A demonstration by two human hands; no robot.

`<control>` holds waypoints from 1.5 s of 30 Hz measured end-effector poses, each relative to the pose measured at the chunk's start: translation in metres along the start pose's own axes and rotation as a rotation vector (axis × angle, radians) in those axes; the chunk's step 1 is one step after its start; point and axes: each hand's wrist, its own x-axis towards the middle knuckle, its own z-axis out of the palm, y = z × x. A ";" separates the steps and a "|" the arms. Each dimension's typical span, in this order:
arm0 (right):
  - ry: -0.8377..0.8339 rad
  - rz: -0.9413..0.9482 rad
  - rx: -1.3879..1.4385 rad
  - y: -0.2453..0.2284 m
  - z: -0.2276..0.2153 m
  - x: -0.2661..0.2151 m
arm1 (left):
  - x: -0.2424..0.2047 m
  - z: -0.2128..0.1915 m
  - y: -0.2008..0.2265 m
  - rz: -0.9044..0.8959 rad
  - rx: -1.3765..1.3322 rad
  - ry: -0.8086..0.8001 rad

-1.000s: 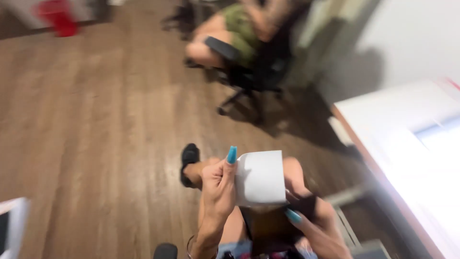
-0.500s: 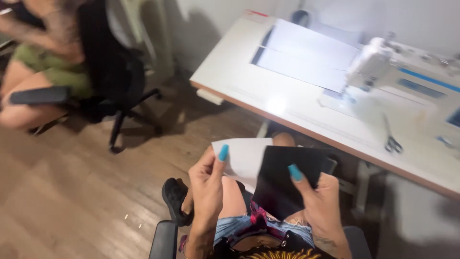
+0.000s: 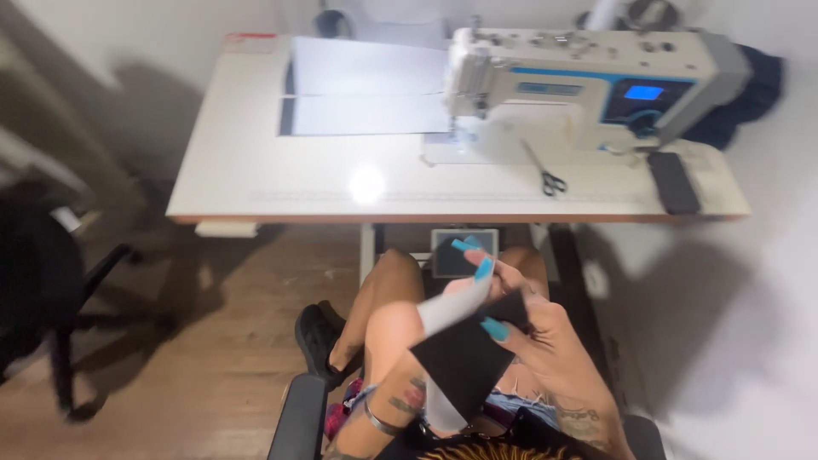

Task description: Folding and aligning leather pieces on a sewing machine table to prepare for assembly

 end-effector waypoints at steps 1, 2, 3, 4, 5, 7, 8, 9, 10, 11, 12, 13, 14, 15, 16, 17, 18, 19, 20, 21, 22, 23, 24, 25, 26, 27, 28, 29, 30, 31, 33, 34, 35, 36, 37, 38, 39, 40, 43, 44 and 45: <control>0.088 -0.009 -0.027 0.005 -0.002 -0.001 | 0.006 -0.001 -0.003 -0.030 0.022 0.022; 0.176 -0.019 -0.055 0.011 -0.005 -0.002 | 0.012 -0.003 -0.007 -0.060 0.044 0.043; 0.199 -0.011 -0.064 0.013 -0.008 -0.004 | 0.016 -0.004 -0.011 -0.084 0.069 0.070; 0.279 -0.034 -0.035 0.015 -0.010 -0.006 | 0.020 -0.006 -0.015 -0.108 0.095 0.096; 0.351 -0.055 -0.005 0.017 -0.011 -0.006 | 0.023 -0.008 -0.017 -0.126 0.121 0.129; 0.465 -0.002 0.016 0.016 -0.012 -0.009 | 0.028 -0.011 -0.021 -0.162 0.181 0.190; 0.564 0.042 0.043 0.016 -0.013 -0.010 | 0.033 -0.013 -0.023 -0.179 0.214 0.218; 0.586 0.046 0.038 0.023 -0.016 -0.012 | 0.038 -0.015 -0.025 -0.202 0.247 0.243; 0.669 0.064 -0.083 0.031 -0.020 -0.015 | 0.043 -0.017 -0.029 -0.225 0.281 0.268; 0.746 0.089 -0.202 0.038 -0.021 -0.018 | 0.046 -0.018 -0.031 -0.248 0.315 0.298; 0.763 0.100 -0.204 0.039 -0.023 -0.018 | 0.049 -0.020 -0.034 -0.270 0.350 0.329; 0.816 0.093 -0.321 0.040 -0.026 -0.017 | 0.052 -0.022 -0.037 -0.287 0.386 0.361; 0.867 0.087 -0.439 0.041 -0.029 -0.016 | 0.054 -0.024 -0.040 -0.303 0.423 0.392; 0.874 0.095 -0.441 0.043 -0.032 -0.013 | 0.057 -0.026 -0.043 -0.317 0.461 0.426; 0.908 0.090 -0.378 0.045 -0.036 -0.011 | 0.060 -0.029 -0.045 -0.332 0.499 0.459; 0.939 0.088 -0.314 0.047 -0.039 -0.009 | 0.061 -0.030 -0.048 -0.347 0.536 0.495; 0.970 0.086 -0.250 0.049 -0.042 -0.007 | 0.062 -0.032 -0.051 -0.362 0.573 0.532; 0.992 0.084 -0.182 0.052 -0.044 -0.004 | 0.061 -0.034 -0.053 -0.373 0.611 0.578; 1.013 0.082 -0.114 0.054 -0.046 -0.002 | 0.060 -0.037 -0.054 -0.384 0.649 0.623; 1.006 0.088 -0.110 0.058 -0.047 0.001 | 0.062 -0.031 -0.051 -0.385 0.648 0.633; 0.982 0.121 -0.112 0.062 -0.048 0.004 | 0.063 -0.025 -0.048 -0.232 0.766 0.584; 0.948 0.158 -0.111 0.066 -0.047 0.006 | 0.062 -0.019 -0.044 -0.077 0.879 0.543; 0.932 0.168 -0.105 0.065 -0.048 0.009 | 0.062 -0.025 -0.047 -0.080 0.879 0.563; 0.843 0.177 -0.105 0.063 -0.049 0.012 | 0.063 -0.030 -0.050 -0.016 0.752 0.597; 0.753 0.184 -0.105 0.061 -0.051 0.016 | 0.063 -0.036 -0.052 0.050 0.625 0.628; 0.741 0.188 -0.101 0.071 -0.056 0.012 | 0.065 -0.039 -0.052 0.054 0.625 0.642; 0.670 0.287 0.064 0.081 -0.060 0.008 | 0.066 -0.043 -0.052 0.036 0.543 0.673; 0.595 0.389 0.230 0.091 -0.064 0.004 | 0.065 -0.046 -0.052 0.019 0.461 0.707; 0.580 0.398 0.236 0.086 -0.062 0.011 | 0.064 -0.051 -0.056 0.023 0.461 0.725; 0.536 0.349 0.133 0.080 -0.059 0.019 | 0.064 -0.057 -0.060 0.065 0.421 0.704; 0.487 0.306 0.037 0.077 -0.058 0.029 | 0.064 -0.061 -0.065 0.103 0.383 0.691; 0.507 0.338 0.044 0.079 -0.058 0.031 | 0.065 -0.060 -0.067 0.143 0.360 0.696; 0.532 0.368 0.047 0.081 -0.059 0.033 | 0.067 -0.059 -0.069 0.181 0.337 0.696; 0.533 0.374 0.051 0.085 -0.059 0.034 | 0.069 -0.057 -0.067 0.176 0.338 0.701; 0.593 0.405 0.053 0.089 -0.059 0.035 | 0.071 -0.055 -0.066 0.160 0.319 0.733; 0.653 0.436 0.055 0.093 -0.059 0.035 | 0.073 -0.054 -0.065 0.145 0.301 0.765; 0.657 0.441 0.055 0.093 -0.059 0.037 | 0.072 -0.054 -0.063 0.139 0.299 0.766; 0.639 0.421 0.070 0.093 -0.059 0.039 | 0.071 -0.054 -0.061 0.128 0.521 0.787; 0.608 0.360 0.151 0.101 -0.060 0.041 | 0.069 -0.060 -0.059 0.133 0.665 0.809; 0.603 0.319 0.215 0.104 -0.060 0.042 | 0.067 -0.063 -0.059 0.145 0.583 0.810; 0.596 0.326 0.217 0.106 -0.062 0.044 | 0.068 -0.063 -0.056 0.145 0.583 0.819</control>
